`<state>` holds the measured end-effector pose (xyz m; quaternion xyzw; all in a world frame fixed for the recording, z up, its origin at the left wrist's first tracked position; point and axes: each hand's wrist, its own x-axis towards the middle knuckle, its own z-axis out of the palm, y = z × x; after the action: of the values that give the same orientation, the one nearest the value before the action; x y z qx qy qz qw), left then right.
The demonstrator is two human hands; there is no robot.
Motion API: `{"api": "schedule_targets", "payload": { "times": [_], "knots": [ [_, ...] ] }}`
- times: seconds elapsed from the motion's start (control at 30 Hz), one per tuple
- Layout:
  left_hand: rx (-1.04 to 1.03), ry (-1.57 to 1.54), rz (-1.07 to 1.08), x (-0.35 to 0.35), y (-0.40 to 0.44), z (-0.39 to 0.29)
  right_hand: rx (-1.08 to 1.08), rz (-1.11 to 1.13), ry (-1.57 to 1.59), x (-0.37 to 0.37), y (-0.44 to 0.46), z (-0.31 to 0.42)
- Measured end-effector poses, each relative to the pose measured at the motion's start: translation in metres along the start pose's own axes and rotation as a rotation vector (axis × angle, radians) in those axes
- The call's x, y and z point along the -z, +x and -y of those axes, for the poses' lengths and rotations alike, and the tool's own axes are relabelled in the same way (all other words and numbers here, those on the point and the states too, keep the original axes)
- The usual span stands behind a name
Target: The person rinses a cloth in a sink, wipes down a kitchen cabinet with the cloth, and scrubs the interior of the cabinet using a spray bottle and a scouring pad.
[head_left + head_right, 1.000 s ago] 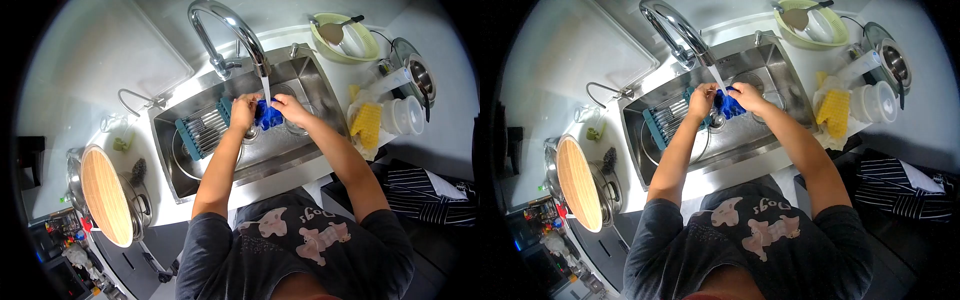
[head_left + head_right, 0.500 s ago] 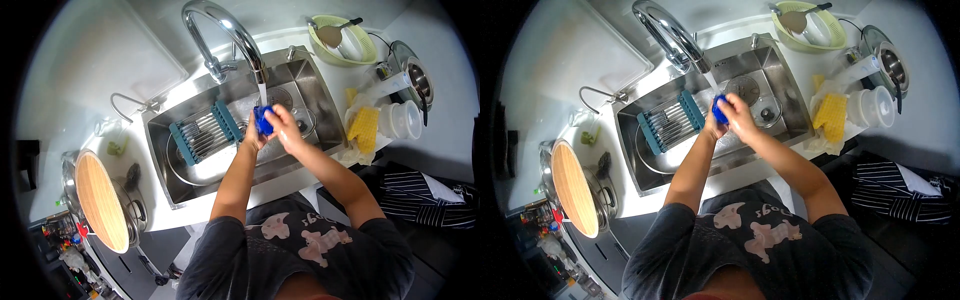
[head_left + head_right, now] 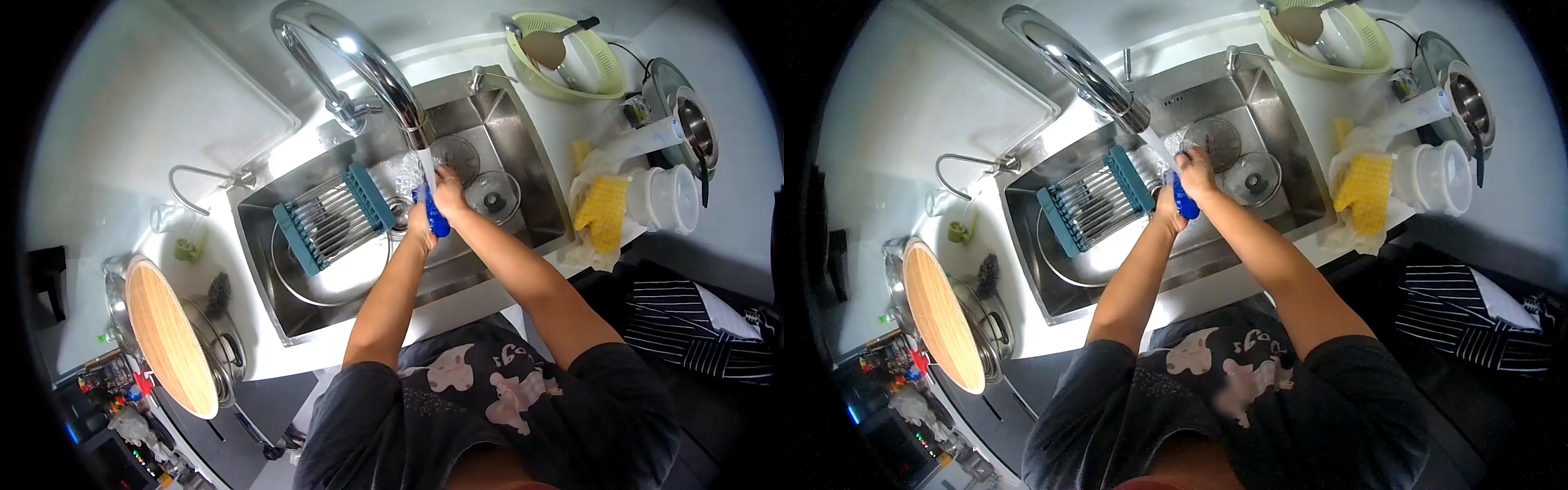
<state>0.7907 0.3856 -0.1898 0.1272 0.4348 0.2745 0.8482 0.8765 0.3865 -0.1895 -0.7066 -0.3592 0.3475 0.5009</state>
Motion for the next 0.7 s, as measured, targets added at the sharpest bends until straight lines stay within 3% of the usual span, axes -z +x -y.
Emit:
{"api": "schedule_targets", "payload": {
  "times": [0.1,0.13,0.17,0.23,0.27,0.3,0.37,0.4,0.43,0.5,0.57,0.6,0.63,0.7],
  "knots": [
    [0.127,-0.132,0.068,0.011,0.003,-0.004,-0.1,-0.088,0.022,-0.021,-0.027,-0.013],
    [0.122,0.001,-0.059,0.021,0.014,-0.01,-0.182,0.049,-0.144,-0.019,-0.041,-0.002],
    [0.119,0.132,-0.186,0.03,0.024,-0.013,0.025,0.071,-0.163,-0.016,-0.064,0.019],
    [0.051,0.111,-0.182,0.014,0.01,-0.018,0.275,-0.127,-0.231,-0.032,-0.088,0.021],
    [0.157,-0.082,-0.114,0.029,0.035,-0.003,0.275,-0.128,-0.234,-0.031,-0.084,0.02],
    [0.158,-0.082,-0.114,0.045,0.049,0.009,0.234,-0.162,-0.263,-0.029,-0.077,0.021],
    [0.097,0.18,0.053,0.068,0.063,0.023,0.126,-0.25,-0.21,-0.025,-0.051,0.009],
    [0.131,0.284,-0.137,0.027,0.02,0.006,0.11,-0.196,-0.384,-0.021,-0.029,-0.024],
    [0.013,0.346,-0.155,-0.001,-0.012,-0.005,0.094,-0.141,-0.557,-0.016,-0.012,-0.05],
    [0.017,0.469,-0.071,0.0,-0.026,-0.02,-0.182,-0.017,-0.264,0.009,-0.01,-0.01],
    [-0.127,0.82,0.05,0.007,-0.038,-0.035,-0.207,-0.009,-0.221,0.025,-0.019,0.024],
    [-0.136,1.125,0.022,0.039,-0.012,-0.029,-0.284,0.038,-0.123,0.033,-0.027,0.043],
    [-0.245,1.49,-0.15,0.014,-0.044,-0.046,-0.361,0.085,-0.023,0.038,-0.034,0.052],
    [-0.42,1.656,-0.101,0.007,-0.058,-0.055,-0.337,0.01,0.072,0.033,-0.042,0.055]
  ]
}}
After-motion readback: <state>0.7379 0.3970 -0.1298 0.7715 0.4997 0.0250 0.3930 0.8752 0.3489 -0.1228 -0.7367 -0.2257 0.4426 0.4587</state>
